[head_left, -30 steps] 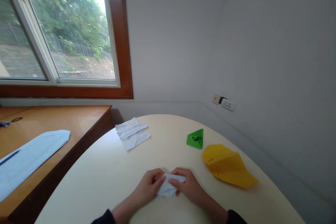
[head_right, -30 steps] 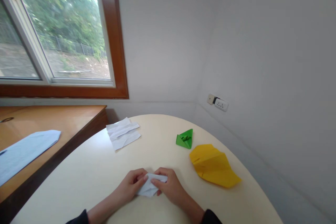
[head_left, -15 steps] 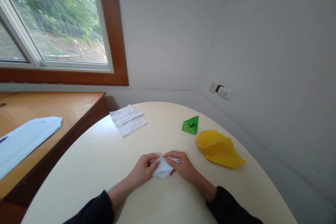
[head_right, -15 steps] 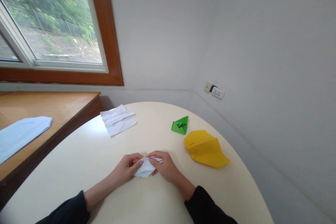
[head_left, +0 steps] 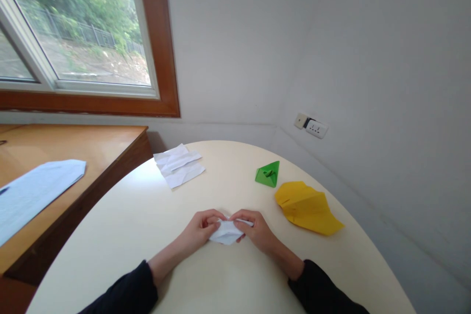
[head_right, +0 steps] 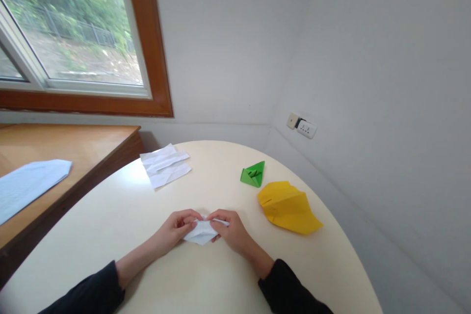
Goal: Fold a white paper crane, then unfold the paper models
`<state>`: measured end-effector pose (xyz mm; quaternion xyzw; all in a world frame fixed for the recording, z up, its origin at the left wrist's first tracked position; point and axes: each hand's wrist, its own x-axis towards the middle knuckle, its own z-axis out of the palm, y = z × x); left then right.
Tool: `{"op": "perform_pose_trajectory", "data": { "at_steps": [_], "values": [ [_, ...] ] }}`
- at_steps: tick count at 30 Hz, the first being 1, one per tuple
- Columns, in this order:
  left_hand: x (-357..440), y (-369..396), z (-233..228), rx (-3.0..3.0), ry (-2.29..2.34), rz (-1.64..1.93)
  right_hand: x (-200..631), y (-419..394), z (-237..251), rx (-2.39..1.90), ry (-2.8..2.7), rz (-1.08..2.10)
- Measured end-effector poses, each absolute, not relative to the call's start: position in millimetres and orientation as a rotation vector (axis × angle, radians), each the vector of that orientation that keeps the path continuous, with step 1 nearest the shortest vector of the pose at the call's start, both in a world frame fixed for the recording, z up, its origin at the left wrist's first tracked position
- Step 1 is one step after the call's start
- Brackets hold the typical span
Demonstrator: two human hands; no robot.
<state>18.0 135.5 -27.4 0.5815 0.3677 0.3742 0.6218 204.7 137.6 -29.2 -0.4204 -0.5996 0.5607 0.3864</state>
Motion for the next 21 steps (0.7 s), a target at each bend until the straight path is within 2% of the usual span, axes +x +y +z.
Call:
{"op": "perform_pose_trajectory", "data": {
  "at_steps": [9,16,21],
  "values": [
    [17.5,135.2,-26.8,1.271,0.909,0.862,204.5,137.5,-31.0,-1.082,-1.543,1.424],
    [16.5,135.6,-28.1,1.266,0.921,0.875,212.6,137.2,-27.9,-1.044,-1.785,1.171],
    [16.3,135.6,-29.0,1.246,0.923,0.879,212.2,135.1,-27.1,-1.027,-1.856,1.202]
  ]
}}
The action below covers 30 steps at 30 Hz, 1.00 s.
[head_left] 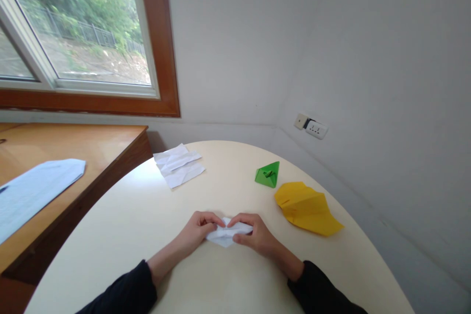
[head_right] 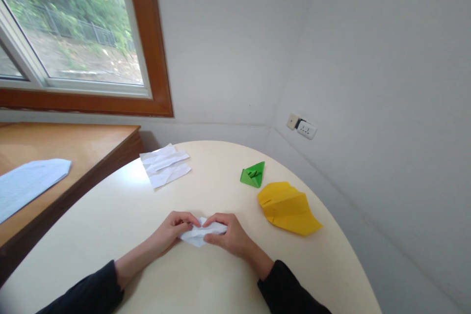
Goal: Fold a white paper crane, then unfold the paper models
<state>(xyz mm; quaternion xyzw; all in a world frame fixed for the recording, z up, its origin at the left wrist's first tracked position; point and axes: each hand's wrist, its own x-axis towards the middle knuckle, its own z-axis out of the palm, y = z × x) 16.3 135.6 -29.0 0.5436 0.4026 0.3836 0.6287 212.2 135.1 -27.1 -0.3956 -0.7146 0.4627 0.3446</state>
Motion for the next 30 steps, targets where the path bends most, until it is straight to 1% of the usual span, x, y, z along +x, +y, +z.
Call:
{"op": "perform_pose_trajectory", "data": {
  "at_steps": [13,23,30],
  "values": [
    [16,136,-37,1.291,0.916,0.892,206,134,-30,-1.171,-1.841,1.08],
    [13,137,-24,1.406,0.902,0.665,207,133,-29,-1.11,-1.855,1.159],
    [10,139,-17,1.483,0.711,0.584,206,131,-24,-1.023,-1.898,1.192]
  ]
}}
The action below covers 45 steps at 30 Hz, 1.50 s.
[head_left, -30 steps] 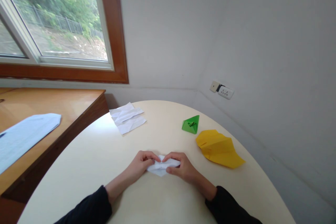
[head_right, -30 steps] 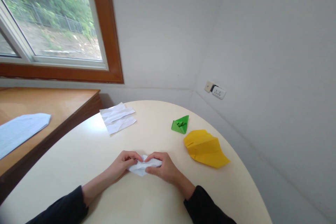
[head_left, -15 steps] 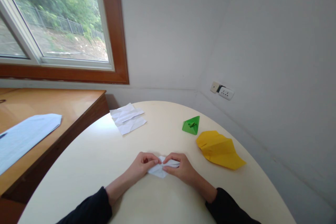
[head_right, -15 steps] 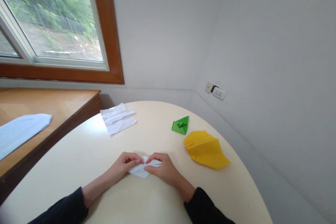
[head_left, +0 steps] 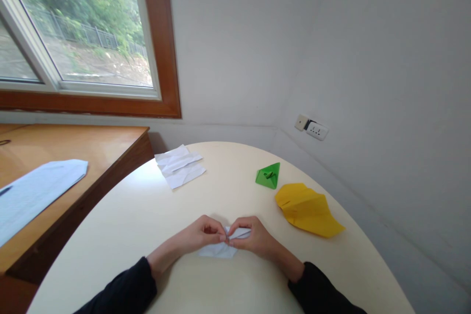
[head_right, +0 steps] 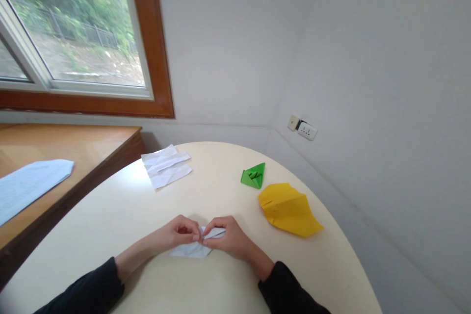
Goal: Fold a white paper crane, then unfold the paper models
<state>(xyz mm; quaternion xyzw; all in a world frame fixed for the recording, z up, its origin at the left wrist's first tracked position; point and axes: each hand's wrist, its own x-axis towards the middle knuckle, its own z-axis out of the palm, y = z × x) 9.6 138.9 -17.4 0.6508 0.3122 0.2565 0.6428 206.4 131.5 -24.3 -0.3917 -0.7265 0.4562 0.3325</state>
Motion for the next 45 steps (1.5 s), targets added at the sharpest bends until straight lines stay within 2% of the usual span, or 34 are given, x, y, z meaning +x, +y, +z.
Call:
{"op": "perform_pose_trajectory", "data": {
  "at_steps": [11,21,33,45],
  "values": [
    [8,143,-19,1.518,0.656,0.462,207,135,-30,-1.012,-1.906,1.194],
    [7,139,-18,1.614,0.746,0.489,208,136,-29,-1.038,-1.871,1.186],
    [9,138,-19,1.261,0.862,0.635,209,146,-39,-1.017,-1.497,1.362],
    [7,136,-17,1.182,0.872,0.657,207,149,-37,-1.071,-1.362,1.247]
  ]
}}
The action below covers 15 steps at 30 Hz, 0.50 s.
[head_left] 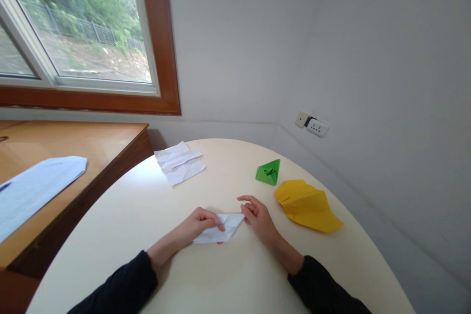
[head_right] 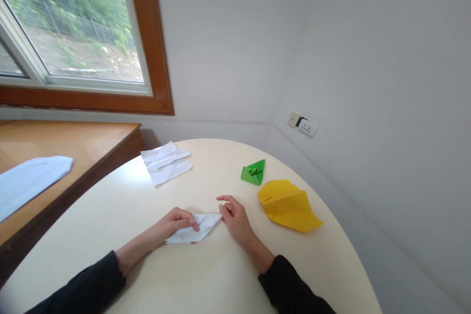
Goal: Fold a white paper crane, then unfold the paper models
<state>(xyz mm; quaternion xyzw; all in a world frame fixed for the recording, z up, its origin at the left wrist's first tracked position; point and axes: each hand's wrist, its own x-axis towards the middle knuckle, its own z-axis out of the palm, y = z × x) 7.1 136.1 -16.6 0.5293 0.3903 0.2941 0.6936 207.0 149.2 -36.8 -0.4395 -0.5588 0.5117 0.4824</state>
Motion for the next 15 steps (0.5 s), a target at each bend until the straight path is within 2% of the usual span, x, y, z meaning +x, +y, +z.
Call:
{"op": "perform_pose_trajectory", "data": {
  "at_steps": [6,10,15],
  "values": [
    [7,137,-15,1.119,0.859,0.682,209,153,-42,-1.106,-1.348,1.119],
    [7,138,-16,1.068,0.845,0.72,212,143,-37,-1.139,-1.462,0.673],
    [6,139,-16,1.044,0.819,0.749,206,124,-28,-0.82,-1.929,0.117]
  ]
}}
